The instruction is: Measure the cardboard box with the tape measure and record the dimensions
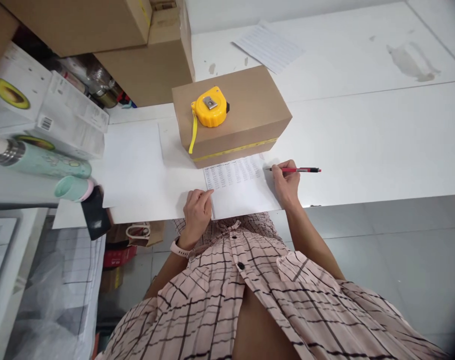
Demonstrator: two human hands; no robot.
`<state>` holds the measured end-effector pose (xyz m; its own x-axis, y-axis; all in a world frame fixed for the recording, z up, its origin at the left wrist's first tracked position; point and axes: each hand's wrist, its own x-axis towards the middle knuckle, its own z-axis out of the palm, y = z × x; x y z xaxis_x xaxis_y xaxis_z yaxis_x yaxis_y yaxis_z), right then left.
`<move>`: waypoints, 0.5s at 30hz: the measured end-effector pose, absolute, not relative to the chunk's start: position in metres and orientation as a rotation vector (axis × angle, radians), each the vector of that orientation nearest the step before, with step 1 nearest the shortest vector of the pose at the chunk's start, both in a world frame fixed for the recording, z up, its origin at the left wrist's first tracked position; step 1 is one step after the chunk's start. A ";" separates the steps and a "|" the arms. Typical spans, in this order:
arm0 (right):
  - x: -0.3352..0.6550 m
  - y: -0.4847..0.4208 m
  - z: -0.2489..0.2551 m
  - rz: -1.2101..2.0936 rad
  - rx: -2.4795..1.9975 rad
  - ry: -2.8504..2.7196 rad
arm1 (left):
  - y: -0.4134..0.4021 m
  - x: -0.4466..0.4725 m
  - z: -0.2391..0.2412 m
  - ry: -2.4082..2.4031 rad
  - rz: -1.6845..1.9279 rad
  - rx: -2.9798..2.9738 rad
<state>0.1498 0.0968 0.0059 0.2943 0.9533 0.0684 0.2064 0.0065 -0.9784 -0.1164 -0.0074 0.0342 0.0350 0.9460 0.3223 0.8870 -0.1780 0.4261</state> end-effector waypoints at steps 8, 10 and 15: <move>0.148 0.096 0.012 0.860 -1.484 -1.120 | -0.002 -0.114 0.026 1.965 0.711 2.263; 0.148 0.097 0.012 0.859 -1.485 -1.114 | 0.001 -0.111 0.028 1.944 0.679 2.281; 0.148 0.097 0.010 0.861 -1.469 -1.123 | 0.006 -0.102 0.030 1.915 0.622 2.293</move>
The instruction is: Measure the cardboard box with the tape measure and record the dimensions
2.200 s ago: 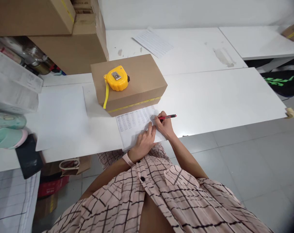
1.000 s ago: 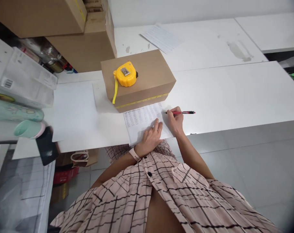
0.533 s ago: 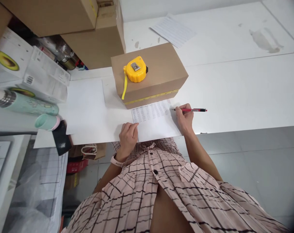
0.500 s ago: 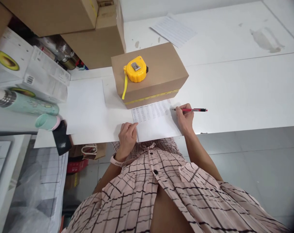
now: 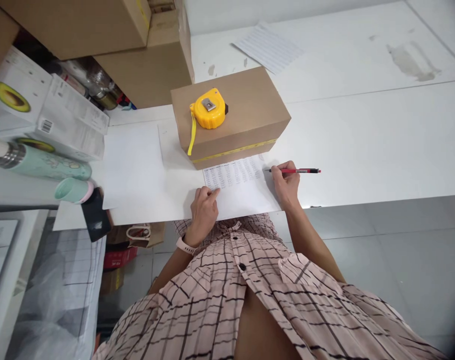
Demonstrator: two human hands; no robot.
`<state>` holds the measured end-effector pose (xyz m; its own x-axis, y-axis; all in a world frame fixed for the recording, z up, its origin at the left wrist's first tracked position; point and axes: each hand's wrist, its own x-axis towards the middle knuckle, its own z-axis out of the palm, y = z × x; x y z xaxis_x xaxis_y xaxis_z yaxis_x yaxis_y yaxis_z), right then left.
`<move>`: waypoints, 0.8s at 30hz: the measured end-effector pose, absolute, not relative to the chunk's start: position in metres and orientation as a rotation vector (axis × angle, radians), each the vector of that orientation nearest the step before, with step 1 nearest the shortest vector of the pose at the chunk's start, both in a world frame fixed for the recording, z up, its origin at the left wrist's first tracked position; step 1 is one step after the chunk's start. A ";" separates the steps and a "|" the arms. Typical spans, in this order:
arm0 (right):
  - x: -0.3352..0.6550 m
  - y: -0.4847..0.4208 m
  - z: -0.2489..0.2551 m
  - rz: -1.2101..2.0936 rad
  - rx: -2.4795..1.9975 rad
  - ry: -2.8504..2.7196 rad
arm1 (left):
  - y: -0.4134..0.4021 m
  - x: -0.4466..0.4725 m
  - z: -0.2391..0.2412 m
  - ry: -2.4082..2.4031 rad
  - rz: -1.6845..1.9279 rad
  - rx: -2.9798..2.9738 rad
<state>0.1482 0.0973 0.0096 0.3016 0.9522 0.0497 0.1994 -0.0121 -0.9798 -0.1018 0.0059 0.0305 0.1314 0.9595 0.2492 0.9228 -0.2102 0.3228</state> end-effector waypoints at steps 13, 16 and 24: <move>0.149 0.099 0.008 0.886 -1.456 -1.114 | 0.023 -0.074 0.030 1.849 0.430 2.350; 0.150 0.099 0.008 0.891 -1.444 -1.122 | 0.027 -0.067 0.031 1.844 0.390 2.333; 0.149 0.098 0.012 0.861 -1.452 -1.160 | 0.038 -0.046 0.030 1.771 0.367 2.355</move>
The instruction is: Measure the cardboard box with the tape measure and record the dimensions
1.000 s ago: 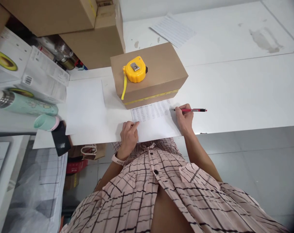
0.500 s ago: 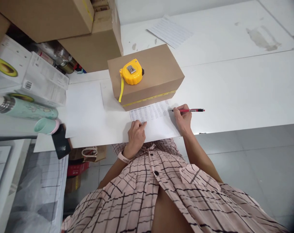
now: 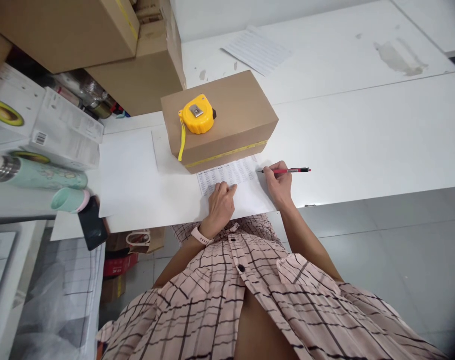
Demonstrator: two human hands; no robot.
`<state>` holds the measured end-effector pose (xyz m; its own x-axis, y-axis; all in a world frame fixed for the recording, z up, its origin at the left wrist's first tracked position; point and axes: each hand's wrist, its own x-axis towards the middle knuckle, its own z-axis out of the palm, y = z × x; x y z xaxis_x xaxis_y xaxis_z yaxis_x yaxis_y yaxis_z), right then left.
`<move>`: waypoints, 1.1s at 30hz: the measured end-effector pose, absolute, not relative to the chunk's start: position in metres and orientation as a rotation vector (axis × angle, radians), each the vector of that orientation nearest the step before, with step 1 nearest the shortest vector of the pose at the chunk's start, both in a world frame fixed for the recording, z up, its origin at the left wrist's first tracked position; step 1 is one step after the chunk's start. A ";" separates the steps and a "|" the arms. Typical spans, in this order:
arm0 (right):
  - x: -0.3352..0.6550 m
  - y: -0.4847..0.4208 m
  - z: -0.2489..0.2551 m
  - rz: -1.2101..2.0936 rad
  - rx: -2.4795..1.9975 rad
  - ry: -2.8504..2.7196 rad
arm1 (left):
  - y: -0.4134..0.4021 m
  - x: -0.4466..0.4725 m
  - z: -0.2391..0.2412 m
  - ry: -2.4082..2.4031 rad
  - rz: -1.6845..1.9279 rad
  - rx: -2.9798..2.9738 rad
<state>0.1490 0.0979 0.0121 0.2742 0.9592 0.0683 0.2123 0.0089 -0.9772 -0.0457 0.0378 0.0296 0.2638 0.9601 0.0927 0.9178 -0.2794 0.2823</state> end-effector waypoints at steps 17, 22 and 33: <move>0.149 0.100 0.013 0.885 -1.434 -1.123 | 0.058 -0.010 0.033 1.652 0.253 2.427; 0.149 0.099 0.013 0.856 -1.411 -1.122 | 0.060 0.000 0.034 1.617 0.260 2.461; 0.182 0.102 0.007 0.333 -1.560 -1.795 | 0.031 -0.024 0.023 1.531 0.390 2.508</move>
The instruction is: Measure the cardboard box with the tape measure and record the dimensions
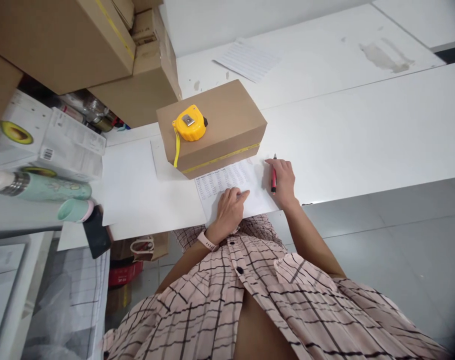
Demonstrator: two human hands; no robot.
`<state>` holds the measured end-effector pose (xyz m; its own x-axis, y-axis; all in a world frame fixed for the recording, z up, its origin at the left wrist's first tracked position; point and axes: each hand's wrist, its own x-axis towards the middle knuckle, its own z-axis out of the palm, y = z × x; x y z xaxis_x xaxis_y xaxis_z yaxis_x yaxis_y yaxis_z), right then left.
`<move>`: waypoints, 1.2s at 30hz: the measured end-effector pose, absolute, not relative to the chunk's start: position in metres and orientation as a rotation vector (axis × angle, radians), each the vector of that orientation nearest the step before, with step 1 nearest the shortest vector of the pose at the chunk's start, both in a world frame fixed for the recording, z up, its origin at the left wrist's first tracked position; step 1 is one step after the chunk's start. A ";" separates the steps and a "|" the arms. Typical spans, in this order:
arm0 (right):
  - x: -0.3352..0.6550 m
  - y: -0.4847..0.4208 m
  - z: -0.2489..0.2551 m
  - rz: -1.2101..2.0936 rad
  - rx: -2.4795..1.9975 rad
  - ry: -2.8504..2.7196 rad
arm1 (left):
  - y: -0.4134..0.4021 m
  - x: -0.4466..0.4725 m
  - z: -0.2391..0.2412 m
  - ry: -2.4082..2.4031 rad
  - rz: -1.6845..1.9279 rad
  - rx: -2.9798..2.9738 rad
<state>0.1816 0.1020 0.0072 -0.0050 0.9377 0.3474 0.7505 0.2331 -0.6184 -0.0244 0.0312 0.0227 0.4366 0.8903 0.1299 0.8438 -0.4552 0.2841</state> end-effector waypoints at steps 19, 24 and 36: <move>0.186 0.105 0.005 0.175 -1.749 -2.032 | 0.009 -0.046 0.007 1.597 0.610 2.458; 0.187 0.105 0.004 0.192 -1.730 -2.010 | 0.006 -0.043 0.010 1.640 0.580 2.475; 0.187 0.105 0.004 0.198 -1.755 -2.013 | 0.000 -0.038 0.003 1.651 0.533 2.540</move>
<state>0.1866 0.1055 0.0039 -0.0804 0.9664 0.2443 0.9002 0.1757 -0.3984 -0.0380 -0.0002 0.0033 0.3647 0.8968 0.2504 0.8740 -0.4224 0.2401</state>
